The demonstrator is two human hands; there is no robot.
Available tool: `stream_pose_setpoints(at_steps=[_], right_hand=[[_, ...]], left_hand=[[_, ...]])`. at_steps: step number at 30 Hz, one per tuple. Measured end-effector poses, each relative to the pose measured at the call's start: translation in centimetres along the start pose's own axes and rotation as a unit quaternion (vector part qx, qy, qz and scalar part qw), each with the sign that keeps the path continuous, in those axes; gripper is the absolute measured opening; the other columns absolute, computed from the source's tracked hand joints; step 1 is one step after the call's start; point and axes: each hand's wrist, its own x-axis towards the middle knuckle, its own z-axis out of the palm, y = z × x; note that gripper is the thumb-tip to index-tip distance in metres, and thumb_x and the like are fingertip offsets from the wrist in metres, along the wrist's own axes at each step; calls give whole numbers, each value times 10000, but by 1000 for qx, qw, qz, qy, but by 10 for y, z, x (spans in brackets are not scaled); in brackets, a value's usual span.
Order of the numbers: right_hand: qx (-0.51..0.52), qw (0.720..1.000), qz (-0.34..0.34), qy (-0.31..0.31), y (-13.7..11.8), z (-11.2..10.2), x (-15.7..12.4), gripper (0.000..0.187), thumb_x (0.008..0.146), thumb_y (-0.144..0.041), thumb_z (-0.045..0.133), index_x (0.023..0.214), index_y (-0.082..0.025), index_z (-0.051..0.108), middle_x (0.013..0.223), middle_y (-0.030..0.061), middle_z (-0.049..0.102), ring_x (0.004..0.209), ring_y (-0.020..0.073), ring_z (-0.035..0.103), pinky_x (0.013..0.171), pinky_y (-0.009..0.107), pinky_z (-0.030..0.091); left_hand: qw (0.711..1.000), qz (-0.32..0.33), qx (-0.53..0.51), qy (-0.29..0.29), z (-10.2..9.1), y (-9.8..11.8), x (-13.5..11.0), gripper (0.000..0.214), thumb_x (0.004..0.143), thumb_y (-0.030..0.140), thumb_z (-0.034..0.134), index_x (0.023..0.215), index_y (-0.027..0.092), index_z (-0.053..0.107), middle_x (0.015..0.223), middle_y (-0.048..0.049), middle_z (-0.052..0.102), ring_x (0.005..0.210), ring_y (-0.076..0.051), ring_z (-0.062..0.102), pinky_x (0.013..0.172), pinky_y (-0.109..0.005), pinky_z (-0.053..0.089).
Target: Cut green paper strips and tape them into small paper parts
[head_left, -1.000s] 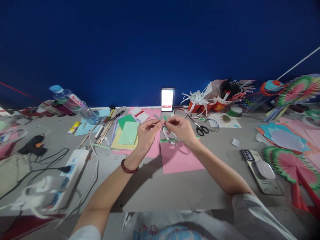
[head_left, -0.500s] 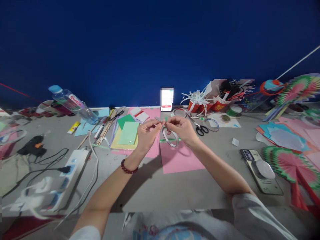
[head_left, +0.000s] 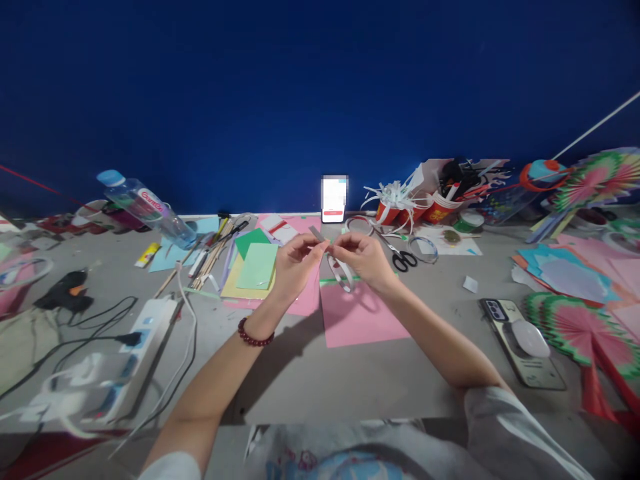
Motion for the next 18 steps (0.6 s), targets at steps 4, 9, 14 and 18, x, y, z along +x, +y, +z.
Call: stream_pose_setpoints(at_steps=[4,9,14,18], right_hand=[[-8,1000,-11,16,3,-1,3,322,664,-424,774,852,-176,695,835,38,693,709,145,636,641,279,530],[19,998,10,51,12,-11,16,467,701,-472,723,1073,-195,676,1032,68,687,738,144,633,575,267,558],[-75,986,-19,144,25,-36,34,440,744,-452,660,1083,-172,683,1346,133,543,1032,227,611,740,332,569],[-182,969,-38,164,25,-52,37,593,759,-372,656,1314,-203,536,1151,122,677,890,209,641,839,398,520]], left_hand=[[1000,-4,-28,6,-1,-4,2,208,741,381,749,764,185,683,711,-16,657,645,-105,585,588,-229,465],[1000,7,-10,26,-4,-2,3,203,747,386,748,757,200,670,688,-1,645,620,-99,581,575,-230,462],[999,9,-7,34,-7,5,4,202,760,390,737,756,204,662,683,-10,652,624,-110,598,576,-242,477],[999,18,-30,33,-9,8,5,184,753,370,748,755,206,665,685,-5,647,627,-107,607,569,-236,475]])
